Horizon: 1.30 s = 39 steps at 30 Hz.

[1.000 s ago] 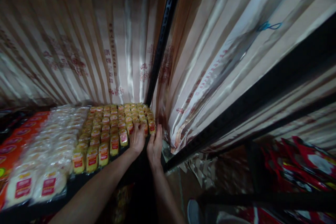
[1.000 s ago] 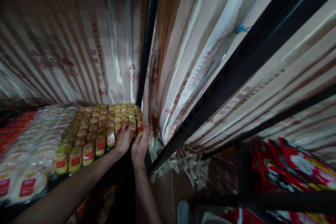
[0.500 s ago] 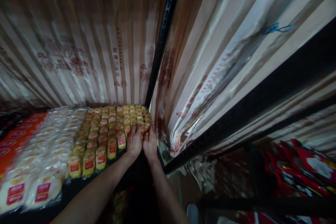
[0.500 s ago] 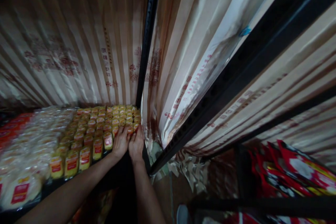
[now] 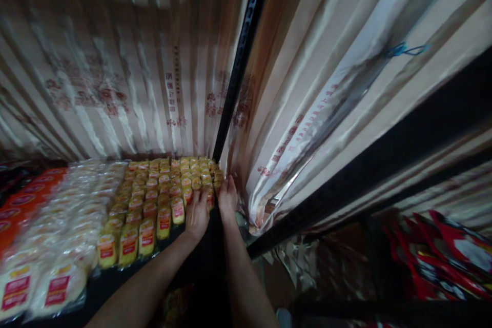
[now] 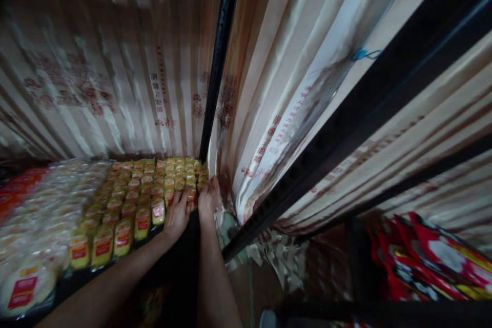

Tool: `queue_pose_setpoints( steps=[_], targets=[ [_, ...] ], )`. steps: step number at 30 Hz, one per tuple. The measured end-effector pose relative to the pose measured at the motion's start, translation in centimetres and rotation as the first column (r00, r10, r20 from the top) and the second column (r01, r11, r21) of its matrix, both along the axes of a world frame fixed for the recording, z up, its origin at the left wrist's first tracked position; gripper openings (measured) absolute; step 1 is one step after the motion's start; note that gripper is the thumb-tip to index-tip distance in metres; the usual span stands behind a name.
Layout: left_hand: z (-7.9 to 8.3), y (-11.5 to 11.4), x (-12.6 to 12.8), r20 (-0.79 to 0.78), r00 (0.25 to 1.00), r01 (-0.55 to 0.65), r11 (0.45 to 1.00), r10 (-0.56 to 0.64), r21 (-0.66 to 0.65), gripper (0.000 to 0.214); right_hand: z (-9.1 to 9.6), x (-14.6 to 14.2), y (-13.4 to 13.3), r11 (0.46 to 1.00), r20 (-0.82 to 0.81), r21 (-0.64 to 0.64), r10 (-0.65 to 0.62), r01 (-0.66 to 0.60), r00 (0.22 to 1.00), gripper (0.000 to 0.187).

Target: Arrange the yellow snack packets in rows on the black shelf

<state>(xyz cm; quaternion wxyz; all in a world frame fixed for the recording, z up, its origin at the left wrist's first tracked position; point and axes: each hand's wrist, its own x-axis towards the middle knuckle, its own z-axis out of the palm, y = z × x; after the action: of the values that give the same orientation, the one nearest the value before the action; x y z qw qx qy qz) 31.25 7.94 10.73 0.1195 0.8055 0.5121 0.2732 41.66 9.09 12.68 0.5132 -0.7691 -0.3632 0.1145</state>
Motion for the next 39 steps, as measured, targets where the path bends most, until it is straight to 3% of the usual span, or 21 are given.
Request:
queue_pose_setpoints(
  steps=[3,7,13,23,39],
  targets=[
    [-1.0,0.0,0.2,0.072,0.997,-0.024,0.999,0.02,0.047,0.042,0.1,-0.4,0.3,0.999,-0.033,-0.044,0.025,-0.026,0.999,0.054],
    [-2.7,0.2,0.4,0.061,0.998,-0.015,0.991,0.007,0.132,0.039,0.2,-1.1,-0.3,0.992,0.08,-0.083,0.096,-0.09,0.992,0.055],
    [-4.1,0.3,0.5,0.005,1.0,0.007,0.976,-0.008,0.217,0.04,0.3,-1.1,-0.1,0.992,0.177,0.003,0.127,-0.13,0.976,0.055],
    [-4.0,0.3,0.4,0.017,1.0,0.017,0.973,-0.021,0.229,0.041,-0.3,-0.6,1.1,0.989,0.087,-0.014,0.151,-0.15,0.985,0.056],
    [-3.8,0.4,0.4,0.085,0.996,-0.004,0.986,-0.011,0.169,0.037,-1.4,-0.3,2.0,0.995,-0.283,0.011,0.103,-0.104,0.954,0.066]
  ],
)
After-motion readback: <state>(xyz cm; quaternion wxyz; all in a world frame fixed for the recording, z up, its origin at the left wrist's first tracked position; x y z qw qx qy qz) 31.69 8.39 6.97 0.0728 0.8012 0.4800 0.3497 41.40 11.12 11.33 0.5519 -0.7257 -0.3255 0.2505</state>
